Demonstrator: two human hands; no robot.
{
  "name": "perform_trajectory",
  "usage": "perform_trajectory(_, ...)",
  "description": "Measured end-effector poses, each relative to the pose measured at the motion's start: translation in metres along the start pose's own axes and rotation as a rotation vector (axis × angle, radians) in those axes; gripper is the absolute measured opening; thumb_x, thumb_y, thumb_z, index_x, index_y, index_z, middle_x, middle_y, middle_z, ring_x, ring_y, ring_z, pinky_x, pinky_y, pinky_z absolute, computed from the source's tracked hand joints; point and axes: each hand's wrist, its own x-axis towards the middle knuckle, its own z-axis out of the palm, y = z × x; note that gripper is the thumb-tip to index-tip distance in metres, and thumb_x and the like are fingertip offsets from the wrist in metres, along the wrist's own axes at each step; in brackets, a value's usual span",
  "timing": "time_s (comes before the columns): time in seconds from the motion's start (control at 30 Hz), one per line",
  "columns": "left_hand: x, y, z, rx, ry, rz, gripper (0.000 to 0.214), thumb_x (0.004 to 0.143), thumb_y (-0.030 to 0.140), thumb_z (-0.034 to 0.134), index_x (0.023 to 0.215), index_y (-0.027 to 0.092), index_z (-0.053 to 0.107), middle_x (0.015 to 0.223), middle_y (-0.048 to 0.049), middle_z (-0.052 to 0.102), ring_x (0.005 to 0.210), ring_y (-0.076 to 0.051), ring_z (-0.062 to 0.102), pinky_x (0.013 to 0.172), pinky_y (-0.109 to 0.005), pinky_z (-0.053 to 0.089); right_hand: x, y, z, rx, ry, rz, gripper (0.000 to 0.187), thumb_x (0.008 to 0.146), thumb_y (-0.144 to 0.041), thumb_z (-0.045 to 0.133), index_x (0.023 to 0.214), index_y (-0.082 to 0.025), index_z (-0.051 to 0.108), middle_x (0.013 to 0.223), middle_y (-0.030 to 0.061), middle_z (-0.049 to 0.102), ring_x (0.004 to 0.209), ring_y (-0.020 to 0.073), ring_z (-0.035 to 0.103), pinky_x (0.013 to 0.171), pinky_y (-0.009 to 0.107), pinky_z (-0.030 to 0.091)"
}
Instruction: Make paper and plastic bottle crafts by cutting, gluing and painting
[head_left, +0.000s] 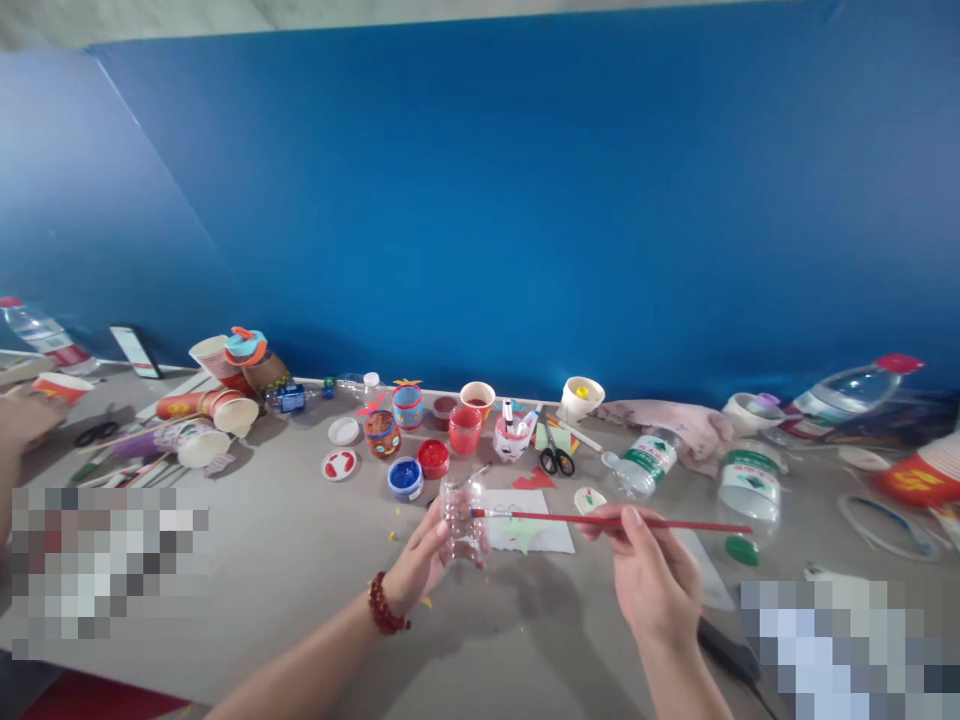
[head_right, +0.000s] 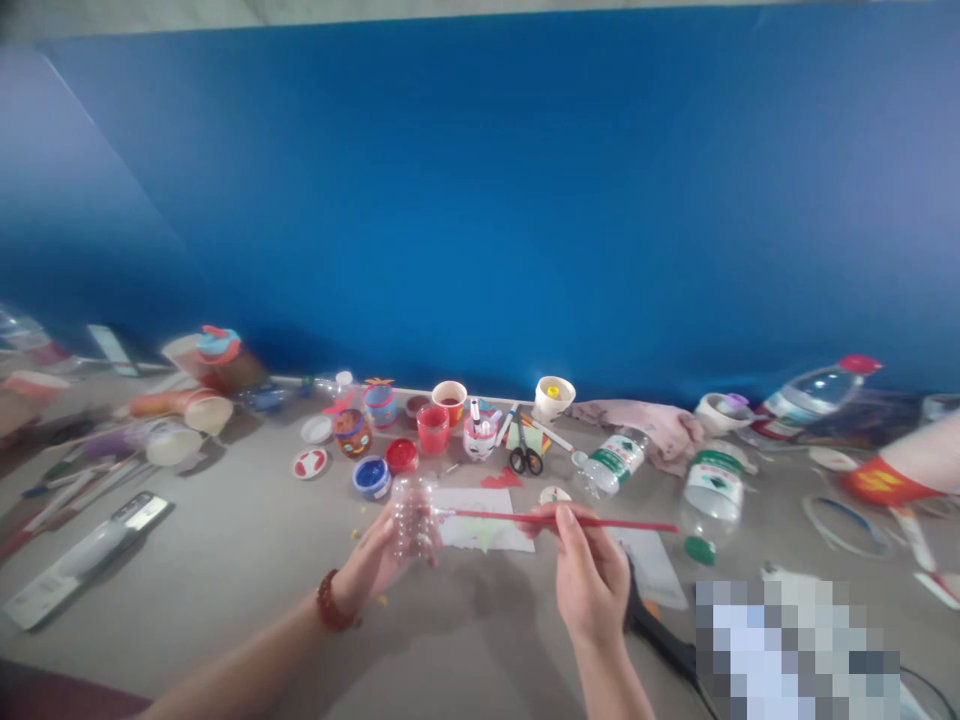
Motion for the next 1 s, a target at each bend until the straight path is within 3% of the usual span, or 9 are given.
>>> perform_trajectory(0.3, 0.0, -0.004, -0.003, -0.025, -0.015, -0.009, 0.046, 0.089, 0.046, 0.06, 0.127, 0.021, 0.055, 0.12, -0.0158, 0.061, 0.09, -0.027, 0.066, 0.072, -0.041, 0.054, 0.002, -0.002, -0.013, -0.007, 0.051, -0.019, 0.015, 0.081, -0.032, 0.074, 0.08, -0.018, 0.076, 0.072, 0.0049, 0.074, 0.056, 0.0192, 0.068, 0.052, 0.031, 0.057)
perform_trajectory(0.7, -0.001, -0.006, -0.007, -0.042, -0.034, -0.008, 0.046, 0.089, 0.045, 0.06, 0.127, 0.02, 0.055, 0.104, -0.0129, 0.066, 0.088, -0.025, 0.066, 0.073, -0.039, 0.053, -0.003, 0.001, 0.001, -0.03, 0.01, -0.016, 0.018, 0.083, -0.034, 0.071, 0.077, -0.018, 0.075, 0.075, 0.0065, 0.075, 0.062, 0.0227, 0.07, 0.059, 0.038, 0.058)
perform_trajectory(0.9, 0.0, -0.007, -0.011, -0.063, -0.02, -0.018, 0.047, 0.089, 0.046, 0.06, 0.129, 0.022, 0.054, 0.126, -0.017, 0.059, 0.09, -0.026, 0.066, 0.072, -0.04, 0.054, 0.002, -0.004, -0.008, -0.028, 0.091, -0.015, 0.016, 0.079, -0.034, 0.076, 0.077, -0.018, 0.075, 0.07, 0.0054, 0.075, 0.058, 0.0225, 0.07, 0.054, 0.036, 0.057)
perform_trajectory(1.0, -0.001, -0.007, -0.01, -0.067, -0.014, -0.012, 0.045, 0.089, 0.044, 0.06, 0.129, 0.022, 0.054, 0.122, -0.0156, 0.061, 0.093, -0.027, 0.066, 0.074, -0.041, 0.054, -0.001, -0.007, -0.002, -0.005, 0.071, -0.015, 0.017, 0.08, -0.035, 0.075, 0.078, -0.018, 0.076, 0.07, 0.0053, 0.075, 0.055, 0.0208, 0.069, 0.052, 0.034, 0.057)
